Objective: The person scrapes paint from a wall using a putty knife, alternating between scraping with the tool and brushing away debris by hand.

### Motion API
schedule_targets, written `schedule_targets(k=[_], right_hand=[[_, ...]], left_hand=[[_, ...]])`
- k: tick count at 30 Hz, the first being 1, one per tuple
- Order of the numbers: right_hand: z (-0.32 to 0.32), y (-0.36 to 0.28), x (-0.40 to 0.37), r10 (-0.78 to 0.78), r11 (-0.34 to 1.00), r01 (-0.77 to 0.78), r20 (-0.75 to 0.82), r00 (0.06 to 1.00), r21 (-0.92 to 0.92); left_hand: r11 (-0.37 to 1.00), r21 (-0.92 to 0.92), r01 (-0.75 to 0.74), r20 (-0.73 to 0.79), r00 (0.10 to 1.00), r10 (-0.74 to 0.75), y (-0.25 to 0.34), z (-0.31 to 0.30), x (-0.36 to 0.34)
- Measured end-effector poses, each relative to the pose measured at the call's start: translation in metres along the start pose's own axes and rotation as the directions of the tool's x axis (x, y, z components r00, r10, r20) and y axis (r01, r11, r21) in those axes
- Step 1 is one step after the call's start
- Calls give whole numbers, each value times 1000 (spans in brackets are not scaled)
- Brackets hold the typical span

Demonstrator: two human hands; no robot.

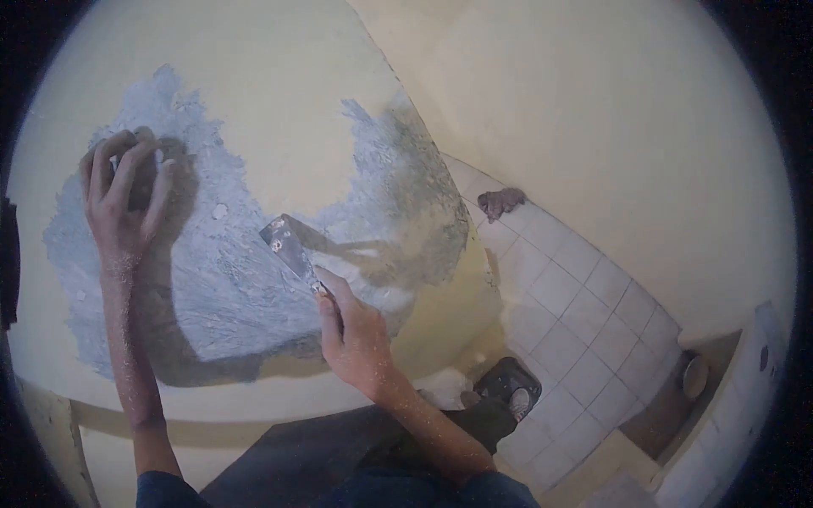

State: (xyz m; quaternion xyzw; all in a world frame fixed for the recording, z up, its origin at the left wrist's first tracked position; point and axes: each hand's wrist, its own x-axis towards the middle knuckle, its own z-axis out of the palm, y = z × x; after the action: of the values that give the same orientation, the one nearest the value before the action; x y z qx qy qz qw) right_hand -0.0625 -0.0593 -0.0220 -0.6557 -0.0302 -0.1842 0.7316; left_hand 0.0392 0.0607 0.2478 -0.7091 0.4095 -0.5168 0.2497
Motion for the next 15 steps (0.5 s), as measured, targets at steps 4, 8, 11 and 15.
schedule_targets(k=[4, 8, 11, 15], right_hand=[[8, -5, -8, -160, 931, 147, -13, 987, -335], [3, -2, -7, -143, 891, 179, 116, 983, -416], [6, 15, -3, -158, 900, 180, 89, 984, -398], [17, 28, 6, -175, 901, 180, 48, 983, -395]], left_hand=[[999, 11, 30, 47, 998, -31, 11, 7, -7], [998, 9, 59, 62, 996, -59, 8, 14, -9], [994, -20, 104, 56, 993, -102, 13, 13, -12], [999, -24, 31, 80, 996, -29, 15, 7, -12]])
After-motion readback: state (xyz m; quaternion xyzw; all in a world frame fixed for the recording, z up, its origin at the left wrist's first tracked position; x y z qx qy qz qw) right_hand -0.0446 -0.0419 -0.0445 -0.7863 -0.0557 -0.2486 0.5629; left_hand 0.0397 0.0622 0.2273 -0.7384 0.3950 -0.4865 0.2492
